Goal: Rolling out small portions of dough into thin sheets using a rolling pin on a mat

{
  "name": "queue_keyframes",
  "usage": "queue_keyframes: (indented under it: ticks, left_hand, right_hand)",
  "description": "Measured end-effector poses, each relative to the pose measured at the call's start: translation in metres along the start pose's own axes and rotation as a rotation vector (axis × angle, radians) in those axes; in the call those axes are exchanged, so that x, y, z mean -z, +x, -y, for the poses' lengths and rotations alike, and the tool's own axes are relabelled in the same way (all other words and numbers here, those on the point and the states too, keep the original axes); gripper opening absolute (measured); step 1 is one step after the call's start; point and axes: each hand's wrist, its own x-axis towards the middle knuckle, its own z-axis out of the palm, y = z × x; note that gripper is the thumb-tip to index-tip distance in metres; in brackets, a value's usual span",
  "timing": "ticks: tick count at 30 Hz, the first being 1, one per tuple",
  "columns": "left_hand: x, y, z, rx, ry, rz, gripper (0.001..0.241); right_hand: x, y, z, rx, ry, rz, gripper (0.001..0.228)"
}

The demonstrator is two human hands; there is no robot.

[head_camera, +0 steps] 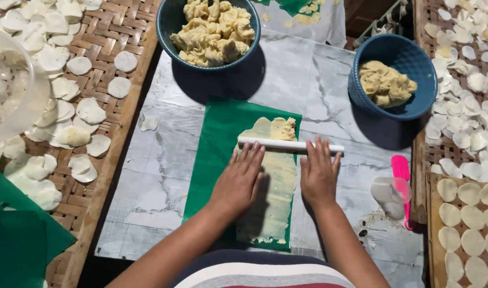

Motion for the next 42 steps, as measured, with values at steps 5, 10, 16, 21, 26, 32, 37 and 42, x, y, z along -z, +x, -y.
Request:
queue_keyframes:
  ticks: [5, 10, 16, 21, 26, 32, 37, 42]
  left_hand:
    - [-0.062, 0.056, 0.039, -0.058, 0.235, 0.031, 0.065]
    - [-0.076, 0.099, 0.051, 0.092, 0.284, 0.176, 0.068]
    - [-0.051, 0.149, 0.05, 0.197, 0.281, 0.363, 0.072]
    - [-0.042, 0.151, 0.045, 0.191, 0.307, 0.237, 0.074]
    - [-0.068, 0.102, 0.047, 0.11, 0.356, 0.141, 0.089]
    - [-0.046, 0.047, 0.021, 0.088, 0.318, 0.275, 0.088]
    - [-0.037, 0.009, 0.01, 0.026, 0.258, 0.209, 0.072]
    - [-0.059, 0.033, 0.046, -0.148, 0.351, -0.198, 0.024]
  right_hand:
    - [0.003, 0.01, 0.004, -0.001, -0.114, 0.096, 0.062]
    - [-0.005, 0.049, -0.007, -0.008, -0.13, 0.139, 0.066]
    - [-0.019, 0.101, -0.015, -0.151, -0.141, 0.423, 0.082]
    - [-0.015, 0.099, -0.011, -0.116, -0.077, 0.271, 0.09]
    - [-0.005, 0.042, -0.002, -0.05, -0.068, 0.236, 0.092]
    - [0.017, -0.014, 0.008, -0.006, -0.023, 0.245, 0.079]
    - [0.039, -0.038, 0.021, -0.073, -0.002, 0.231, 0.052]
    - [-0.004, -0.014, -0.03, -0.056, -0.073, 0.049, 0.031]
